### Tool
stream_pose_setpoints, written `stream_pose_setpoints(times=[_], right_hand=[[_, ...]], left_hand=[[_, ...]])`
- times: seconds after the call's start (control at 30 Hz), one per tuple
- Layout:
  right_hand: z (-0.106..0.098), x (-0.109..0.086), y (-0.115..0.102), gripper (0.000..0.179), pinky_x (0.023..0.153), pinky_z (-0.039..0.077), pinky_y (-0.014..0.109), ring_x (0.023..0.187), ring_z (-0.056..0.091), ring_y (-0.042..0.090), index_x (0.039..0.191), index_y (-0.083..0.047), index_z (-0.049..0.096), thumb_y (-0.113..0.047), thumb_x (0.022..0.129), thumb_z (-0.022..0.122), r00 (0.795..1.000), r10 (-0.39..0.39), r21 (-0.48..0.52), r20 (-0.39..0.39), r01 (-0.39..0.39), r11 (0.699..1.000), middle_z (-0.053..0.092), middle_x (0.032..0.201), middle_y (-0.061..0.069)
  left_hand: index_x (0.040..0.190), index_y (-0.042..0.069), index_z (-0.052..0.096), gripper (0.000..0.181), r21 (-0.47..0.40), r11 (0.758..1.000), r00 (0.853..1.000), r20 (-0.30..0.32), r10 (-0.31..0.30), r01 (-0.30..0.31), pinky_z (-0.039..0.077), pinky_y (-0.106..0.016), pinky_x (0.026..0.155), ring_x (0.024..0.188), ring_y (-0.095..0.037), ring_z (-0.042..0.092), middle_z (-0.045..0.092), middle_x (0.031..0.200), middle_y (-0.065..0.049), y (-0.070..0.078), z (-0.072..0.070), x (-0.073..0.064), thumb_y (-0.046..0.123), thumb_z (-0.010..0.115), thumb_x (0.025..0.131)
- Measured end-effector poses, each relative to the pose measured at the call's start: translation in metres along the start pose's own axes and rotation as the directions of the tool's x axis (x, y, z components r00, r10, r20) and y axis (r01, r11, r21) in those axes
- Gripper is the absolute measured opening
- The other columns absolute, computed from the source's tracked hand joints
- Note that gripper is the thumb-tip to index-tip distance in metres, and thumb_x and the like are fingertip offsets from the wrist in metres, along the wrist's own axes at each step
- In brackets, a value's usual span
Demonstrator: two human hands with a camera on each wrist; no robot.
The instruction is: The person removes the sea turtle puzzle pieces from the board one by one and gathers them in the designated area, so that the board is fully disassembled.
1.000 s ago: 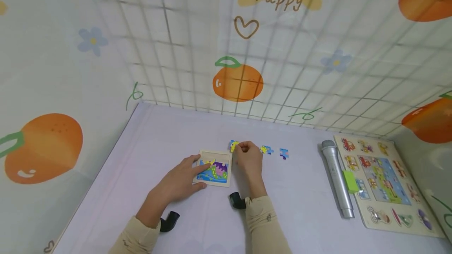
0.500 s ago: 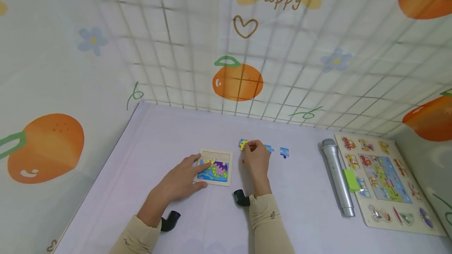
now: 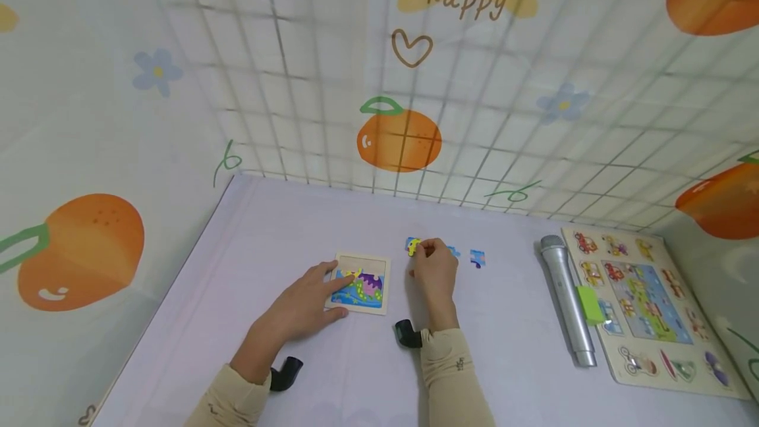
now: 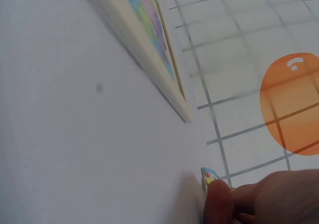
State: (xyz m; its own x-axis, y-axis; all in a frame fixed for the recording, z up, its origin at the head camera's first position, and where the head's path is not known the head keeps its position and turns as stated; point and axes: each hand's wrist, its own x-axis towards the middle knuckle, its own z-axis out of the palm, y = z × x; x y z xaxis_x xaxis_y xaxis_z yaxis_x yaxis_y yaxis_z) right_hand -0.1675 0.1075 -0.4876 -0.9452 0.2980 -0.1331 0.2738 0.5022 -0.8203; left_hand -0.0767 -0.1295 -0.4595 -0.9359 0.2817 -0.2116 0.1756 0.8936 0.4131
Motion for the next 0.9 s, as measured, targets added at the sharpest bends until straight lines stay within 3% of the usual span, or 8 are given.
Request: stream_pose_setpoints(times=[0.17, 0.27, 0.37, 0.5, 0.73, 0.9], right_hand=[[0.0005, 0.0006, 0.002, 0.016, 0.049, 0.053, 0.023, 0.047, 0.063, 0.01, 0.109, -0.004, 0.066, -0.018, 0.102, 0.062, 1.0, -0.018, -0.012, -0.02, 0.018, 1.0, 0.071, 0.096, 0.015], [0.0015, 0.0, 0.0024, 0.02, 0.049, 0.054, 0.024, 0.051, 0.067, 0.016, 0.111, -0.004, 0.066, -0.019, 0.099, 0.066, 0.999, -0.031, -0.031, -0.03, 0.03, 0.999, 0.071, 0.098, 0.014], [0.0023, -0.0018, 0.0008, 0.028, 0.058, 0.056, 0.027, 0.075, 0.07, 0.023, 0.116, -0.003, 0.066, -0.021, 0.095, 0.071, 0.999, -0.026, -0.069, -0.024, 0.024, 0.997, 0.069, 0.103, 0.013], [0.0035, -0.0038, -0.0016, 0.037, 0.077, 0.054, 0.035, 0.099, 0.058, 0.028, 0.119, -0.002, 0.065, -0.024, 0.091, 0.077, 1.0, -0.018, -0.125, -0.007, 0.017, 0.992, 0.064, 0.107, 0.012], [0.004, -0.0053, -0.0004, 0.028, 0.084, 0.051, 0.043, 0.092, 0.059, 0.03, 0.108, 0.001, 0.071, -0.02, 0.091, 0.076, 0.995, -0.1, -0.182, -0.023, 0.094, 0.979, 0.066, 0.099, 0.016], [0.0044, -0.0056, -0.0007, 0.026, 0.087, 0.052, 0.045, 0.092, 0.061, 0.03, 0.108, 0.002, 0.07, -0.019, 0.092, 0.073, 0.992, -0.122, -0.221, -0.024, 0.113, 0.969, 0.067, 0.099, 0.016]], left_hand=[[0.15, 0.029, 0.053, 0.062, 0.003, 1.0, 1.0, -0.005, 0.001, -0.001, 0.044, -0.053, 0.115, 0.15, -0.034, 0.036, 0.034, 0.164, -0.013, 0.0003, -0.0005, -0.0002, 0.041, 0.075, 0.093], [0.15, 0.029, 0.053, 0.062, 0.007, 1.0, 1.0, -0.001, 0.002, -0.002, 0.044, -0.053, 0.115, 0.15, -0.034, 0.036, 0.034, 0.164, -0.013, 0.0009, -0.0008, -0.0006, 0.04, 0.075, 0.093], [0.15, 0.029, 0.053, 0.063, 0.011, 1.0, 1.0, 0.001, 0.0, 0.0, 0.044, -0.053, 0.115, 0.15, -0.034, 0.037, 0.034, 0.164, -0.013, 0.0009, -0.0004, -0.0007, 0.041, 0.075, 0.093], [0.15, 0.029, 0.053, 0.063, 0.016, 1.0, 1.0, -0.002, -0.001, 0.001, 0.044, -0.053, 0.115, 0.15, -0.034, 0.037, 0.034, 0.164, -0.013, 0.0004, 0.0003, -0.0001, 0.042, 0.075, 0.092], [0.151, 0.03, 0.052, 0.063, 0.02, 1.0, 1.0, -0.002, -0.001, 0.001, 0.043, -0.052, 0.115, 0.151, -0.033, 0.036, 0.034, 0.165, -0.012, -0.0004, 0.0011, 0.0003, 0.042, 0.074, 0.093], [0.151, 0.03, 0.052, 0.064, 0.011, 1.0, 1.0, -0.004, -0.002, 0.003, 0.043, -0.053, 0.116, 0.151, -0.034, 0.035, 0.033, 0.165, -0.012, -0.0012, 0.0025, 0.0011, 0.042, 0.075, 0.092]])
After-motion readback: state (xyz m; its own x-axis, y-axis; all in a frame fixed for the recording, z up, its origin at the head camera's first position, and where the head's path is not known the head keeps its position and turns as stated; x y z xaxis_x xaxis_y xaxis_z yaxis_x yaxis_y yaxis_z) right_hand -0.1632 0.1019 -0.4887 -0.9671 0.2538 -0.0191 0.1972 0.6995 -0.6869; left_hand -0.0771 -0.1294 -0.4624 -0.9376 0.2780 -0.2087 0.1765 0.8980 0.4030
